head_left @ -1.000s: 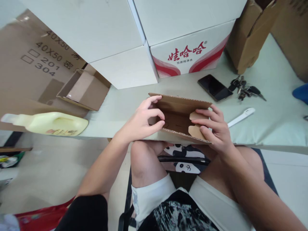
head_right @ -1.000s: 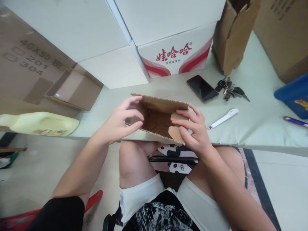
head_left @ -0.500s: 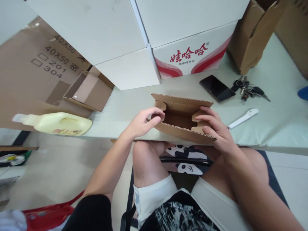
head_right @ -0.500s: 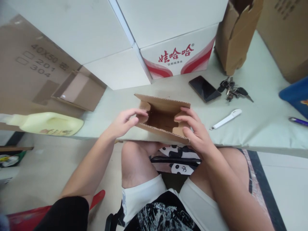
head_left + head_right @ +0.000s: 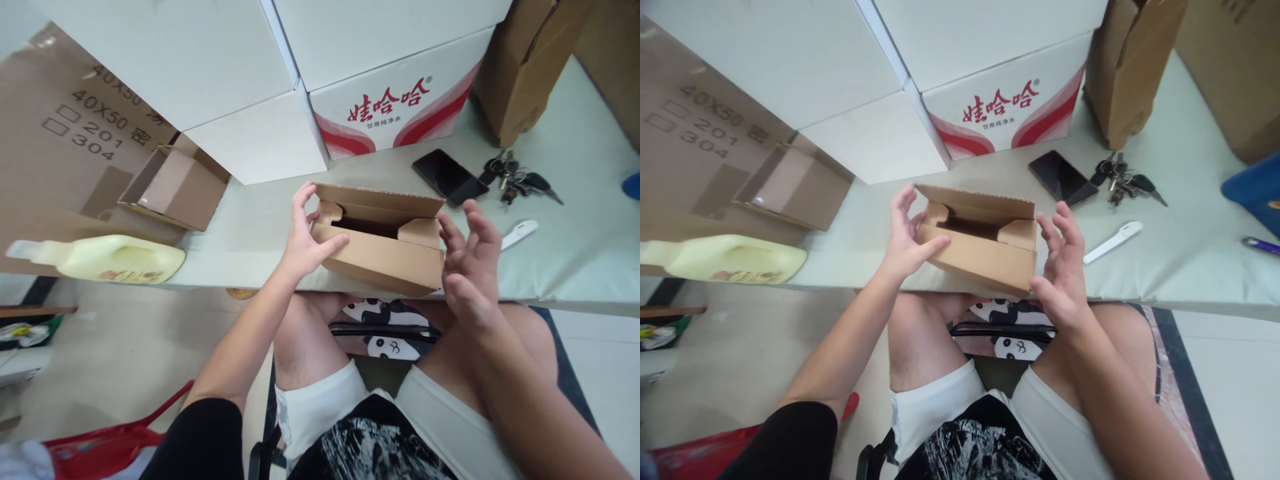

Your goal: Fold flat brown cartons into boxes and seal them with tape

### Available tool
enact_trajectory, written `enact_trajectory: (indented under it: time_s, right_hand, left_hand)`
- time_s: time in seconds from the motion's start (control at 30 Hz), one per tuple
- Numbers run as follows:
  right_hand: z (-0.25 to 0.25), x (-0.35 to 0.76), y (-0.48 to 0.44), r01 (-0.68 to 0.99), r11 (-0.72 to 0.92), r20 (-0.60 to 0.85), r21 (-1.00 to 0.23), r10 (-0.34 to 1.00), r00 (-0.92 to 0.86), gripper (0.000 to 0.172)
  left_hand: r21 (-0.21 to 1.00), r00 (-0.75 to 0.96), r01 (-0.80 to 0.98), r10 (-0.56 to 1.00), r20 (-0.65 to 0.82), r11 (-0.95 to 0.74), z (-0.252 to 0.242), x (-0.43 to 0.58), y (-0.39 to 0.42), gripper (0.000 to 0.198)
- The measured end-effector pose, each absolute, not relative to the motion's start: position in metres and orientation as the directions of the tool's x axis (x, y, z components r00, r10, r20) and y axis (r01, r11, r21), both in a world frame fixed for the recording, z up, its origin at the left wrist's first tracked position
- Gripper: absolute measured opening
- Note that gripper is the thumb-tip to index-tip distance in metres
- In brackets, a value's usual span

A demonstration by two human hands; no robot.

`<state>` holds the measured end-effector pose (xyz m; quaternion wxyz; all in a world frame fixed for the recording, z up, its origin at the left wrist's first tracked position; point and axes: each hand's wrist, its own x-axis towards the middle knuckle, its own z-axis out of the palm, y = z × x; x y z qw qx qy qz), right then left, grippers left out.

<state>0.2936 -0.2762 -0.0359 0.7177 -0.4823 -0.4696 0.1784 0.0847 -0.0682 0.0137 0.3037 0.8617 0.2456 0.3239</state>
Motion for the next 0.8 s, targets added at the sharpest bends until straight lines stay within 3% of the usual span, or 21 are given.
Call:
enact_trajectory:
  time_s: [0.1,0.17,0.23,0.33,0.4,0.47,0.57,0.63,0.7,0.8]
  right_hand:
    - [-0.03,0.298,-0.271,0.315,0.37,0.478,-0.874,0.769,0.424,0.092]
    - [-0.029,0.299,-0.27,0.339,0.307,0.432,-0.889,0.809,0.399,0.09]
    - [-0.03,0.299,-0.271,0.376,0.288,0.432,-0.88,0.815,0.387,0.074]
    - [-0.03,0.3,-0.274,0.466,0.286,0.477,-0.837,0.799,0.367,0.034]
    - [-0.032,0.302,-0.277,0.491,0.293,0.485,-0.82,0.813,0.324,0.024]
    - [-0.035,0.305,-0.279,0.505,0.318,0.49,-0.802,0.833,0.254,0.04]
    - [-0.041,0.308,-0.282,0.535,0.341,0.494,-0.773,0.853,0.169,0.071]
    - [-0.045,0.307,-0.282,0.545,0.349,0.503,-0.763,0.85,0.16,0.082]
    - [-0.047,0.304,-0.28,0.568,0.375,0.544,-0.733,0.824,0.158,0.083]
    - [-0.047,0.298,-0.276,0.623,0.41,0.624,-0.666,0.763,0.165,0.065]
  left_hand:
    - [0.69,0.717,0.227,0.598,0.36,-0.687,0.012,0.084,-0.064,0.109]
    - [0.704,0.728,0.214,0.591,0.347,-0.677,0.01,0.082,-0.062,0.107]
    - [0.726,0.734,0.2,0.591,0.333,-0.658,0.005,0.079,-0.061,0.104]
    - [0.759,0.713,0.206,0.626,0.317,-0.618,0.002,0.076,-0.062,0.103]
    - [0.739,0.705,0.247,0.639,0.306,-0.626,0.005,0.075,-0.065,0.085]
    - [0.703,0.709,0.315,0.65,0.274,-0.638,0.011,0.074,-0.068,0.067]
    - [0.708,0.716,0.384,0.675,0.177,-0.593,0.017,0.074,-0.069,0.069]
    - [0.747,0.719,0.395,0.686,0.11,-0.534,0.017,0.076,-0.068,0.066]
    - [0.795,0.708,0.392,0.704,0.062,-0.463,0.015,0.078,-0.068,0.057]
    - [0.873,0.674,0.35,0.739,0.017,-0.339,0.012,0.083,-0.068,0.045]
